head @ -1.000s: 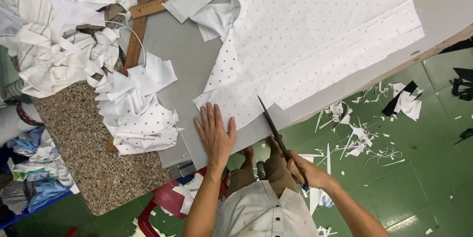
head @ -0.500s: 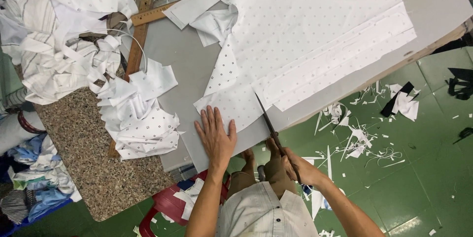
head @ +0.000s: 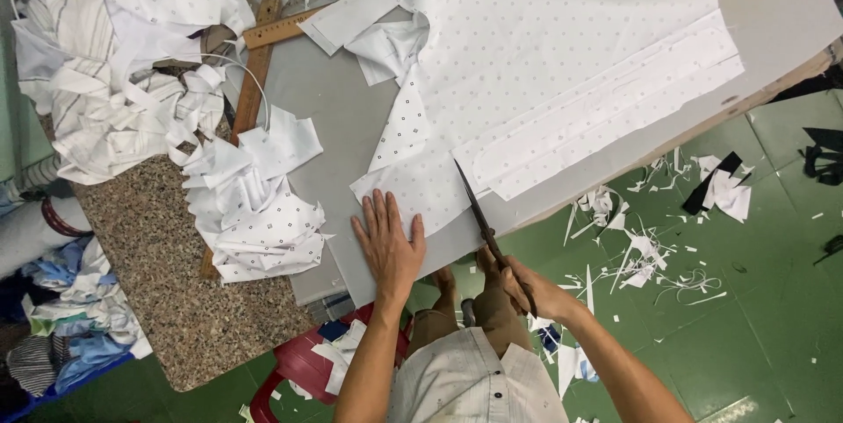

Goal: The person irons a white patterned fabric, then uses shears to cut the fabric into garment pieces. They continue cutting and ironing smaller strips of fabric on the worktable.

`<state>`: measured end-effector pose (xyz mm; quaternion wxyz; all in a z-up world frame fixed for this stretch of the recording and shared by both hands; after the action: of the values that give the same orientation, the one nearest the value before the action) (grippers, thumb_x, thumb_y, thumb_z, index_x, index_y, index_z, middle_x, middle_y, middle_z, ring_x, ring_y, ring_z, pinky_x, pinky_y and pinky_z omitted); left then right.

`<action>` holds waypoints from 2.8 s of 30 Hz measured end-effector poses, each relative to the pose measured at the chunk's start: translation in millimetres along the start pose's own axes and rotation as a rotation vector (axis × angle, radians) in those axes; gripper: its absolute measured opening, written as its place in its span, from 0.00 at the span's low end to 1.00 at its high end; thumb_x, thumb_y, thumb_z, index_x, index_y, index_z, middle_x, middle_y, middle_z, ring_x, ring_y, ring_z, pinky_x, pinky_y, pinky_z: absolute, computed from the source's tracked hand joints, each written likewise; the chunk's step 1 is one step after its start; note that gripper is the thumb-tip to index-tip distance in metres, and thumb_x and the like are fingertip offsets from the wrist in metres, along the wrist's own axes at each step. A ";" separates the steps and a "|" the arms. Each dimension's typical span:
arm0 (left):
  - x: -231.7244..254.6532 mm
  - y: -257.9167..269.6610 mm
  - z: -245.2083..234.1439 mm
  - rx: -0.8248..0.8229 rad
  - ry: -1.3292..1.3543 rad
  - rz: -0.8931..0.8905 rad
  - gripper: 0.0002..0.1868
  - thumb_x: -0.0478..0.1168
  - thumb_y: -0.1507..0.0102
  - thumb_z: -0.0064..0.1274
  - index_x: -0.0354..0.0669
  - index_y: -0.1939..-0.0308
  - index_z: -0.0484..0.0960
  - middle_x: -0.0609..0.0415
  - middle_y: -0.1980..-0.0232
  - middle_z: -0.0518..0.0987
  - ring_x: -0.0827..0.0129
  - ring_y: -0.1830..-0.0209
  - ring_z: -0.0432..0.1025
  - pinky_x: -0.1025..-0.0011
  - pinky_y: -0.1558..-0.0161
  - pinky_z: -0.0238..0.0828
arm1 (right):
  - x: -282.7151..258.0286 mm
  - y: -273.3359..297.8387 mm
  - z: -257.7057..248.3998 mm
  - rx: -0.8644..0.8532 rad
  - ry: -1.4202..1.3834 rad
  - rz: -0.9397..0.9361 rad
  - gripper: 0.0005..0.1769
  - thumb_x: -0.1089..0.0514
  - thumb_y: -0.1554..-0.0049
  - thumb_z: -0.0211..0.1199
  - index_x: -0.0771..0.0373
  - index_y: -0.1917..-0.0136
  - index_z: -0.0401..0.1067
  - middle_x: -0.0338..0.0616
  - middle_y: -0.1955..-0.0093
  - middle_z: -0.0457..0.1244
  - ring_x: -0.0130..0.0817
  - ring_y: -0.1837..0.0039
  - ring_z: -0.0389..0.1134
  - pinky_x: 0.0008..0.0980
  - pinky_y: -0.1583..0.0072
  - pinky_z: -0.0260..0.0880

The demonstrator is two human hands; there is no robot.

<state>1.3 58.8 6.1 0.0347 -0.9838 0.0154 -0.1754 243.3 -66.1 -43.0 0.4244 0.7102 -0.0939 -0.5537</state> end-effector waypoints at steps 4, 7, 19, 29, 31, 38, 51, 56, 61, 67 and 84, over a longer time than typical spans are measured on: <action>-0.7 2.1 -1.6 0.010 0.013 -0.006 0.33 0.54 0.30 0.45 0.35 0.28 0.69 0.35 0.23 0.64 0.44 0.21 0.55 0.37 0.26 0.40 | -0.9 -8.1 -2.2 0.017 -0.083 -0.042 0.41 0.28 0.38 0.37 0.68 0.39 0.66 0.49 0.72 0.62 0.42 0.68 0.68 0.39 0.63 0.72; 1.3 -1.0 -4.6 -0.006 0.018 -0.002 0.33 0.55 0.30 0.45 0.34 0.29 0.70 0.34 0.23 0.64 0.43 0.22 0.56 0.37 0.26 0.41 | -14.7 5.6 -6.4 0.005 -0.086 -0.029 0.40 0.28 0.38 0.38 0.67 0.47 0.69 0.49 0.76 0.62 0.41 0.71 0.69 0.35 0.66 0.71; 3.1 0.2 -3.4 -0.006 0.001 -0.006 0.33 0.54 0.30 0.45 0.35 0.29 0.70 0.35 0.23 0.64 0.43 0.22 0.55 0.36 0.26 0.41 | -66.9 5.6 -14.3 0.046 -0.125 -0.031 0.34 0.30 0.37 0.44 0.66 0.55 0.65 0.49 0.78 0.60 0.40 0.74 0.66 0.34 0.71 0.69; -0.6 2.3 2.2 0.015 -0.034 0.013 0.34 0.55 0.32 0.48 0.36 0.28 0.70 0.36 0.23 0.65 0.44 0.22 0.57 0.38 0.26 0.41 | -7.8 -8.6 -27.1 0.028 -0.126 -0.056 0.40 0.25 0.37 0.40 0.65 0.55 0.66 0.52 0.75 0.61 0.39 0.72 0.66 0.34 0.68 0.67; 4.5 2.7 -0.4 0.024 -0.050 0.039 0.34 0.55 0.32 0.48 0.36 0.29 0.71 0.36 0.24 0.66 0.44 0.22 0.58 0.38 0.26 0.42 | 13.8 7.9 -42.1 0.028 -0.117 -0.043 0.42 0.23 0.38 0.38 0.65 0.54 0.66 0.51 0.75 0.61 0.38 0.71 0.66 0.34 0.68 0.67; 3.7 5.0 2.4 -0.008 -0.088 0.014 0.38 0.61 0.31 0.37 0.39 0.24 0.64 0.42 0.20 0.59 0.48 0.18 0.50 0.42 0.24 0.40 | -4.5 117.3 -102.4 0.079 -0.123 0.016 0.33 0.31 0.40 0.42 0.60 0.41 0.66 0.37 0.68 0.58 0.26 0.70 0.62 0.28 0.69 0.68; 140.3 -18.3 41.9 0.214 -0.105 -0.010 0.37 0.51 0.35 0.52 0.29 0.28 0.68 0.28 0.22 0.62 0.35 0.19 0.54 0.36 0.24 0.43 | 75.1 161.5 -369.7 0.345 -0.137 -0.100 0.32 0.29 0.42 0.40 0.59 0.61 0.62 0.38 0.73 0.54 0.29 0.74 0.58 0.33 0.71 0.71; 285.8 -45.3 106.6 0.089 0.003 0.055 0.39 0.56 0.32 0.44 0.35 0.24 0.60 0.35 0.20 0.57 0.41 0.18 0.50 0.39 0.22 0.40 | 104.7 169.3 -464.5 0.257 -0.042 0.128 0.35 0.27 0.45 0.40 0.59 0.47 0.65 0.36 0.68 0.56 0.28 0.70 0.59 0.32 0.68 0.67; 314.7 -49.7 140.5 0.049 -0.036 -0.032 0.41 0.57 0.31 0.42 0.36 0.21 0.55 0.32 0.18 0.53 0.37 0.18 0.47 0.37 0.23 0.38 | 119.9 169.1 -513.5 0.099 0.075 0.144 0.34 0.26 0.44 0.40 0.57 0.52 0.67 0.33 0.72 0.55 0.24 0.71 0.52 0.28 0.68 0.58; 302.3 -48.9 152.0 0.015 -0.226 -0.145 0.39 0.59 0.31 0.36 0.41 0.21 0.60 0.41 0.18 0.58 0.46 0.17 0.49 0.40 0.22 0.40 | 98.9 157.1 -532.3 -0.131 0.070 0.157 0.21 0.36 0.36 0.45 0.55 0.50 0.64 0.35 0.67 0.54 0.28 0.70 0.61 0.30 0.67 0.70; 313.4 -53.1 142.9 0.129 -0.171 -0.105 0.37 0.54 0.32 0.43 0.34 0.24 0.64 0.37 0.21 0.62 0.43 0.18 0.52 0.42 0.20 0.42 | 88.0 104.1 -519.1 0.028 0.149 0.143 0.33 0.28 0.43 0.38 0.54 0.46 0.67 0.35 0.70 0.61 0.26 0.74 0.65 0.28 0.70 0.68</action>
<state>345.7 107.4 -15.9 0.0901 -0.9903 -0.0504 -0.0931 760.5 75.0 -17.8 0.4586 0.7469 -0.1201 -0.4663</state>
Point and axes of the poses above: each hand's wrist, its own y-axis away from the middle knuckle, its own z-axis out of the palm, x = y × z, the point moved 6 cm from there along -y, towards the middle knuckle
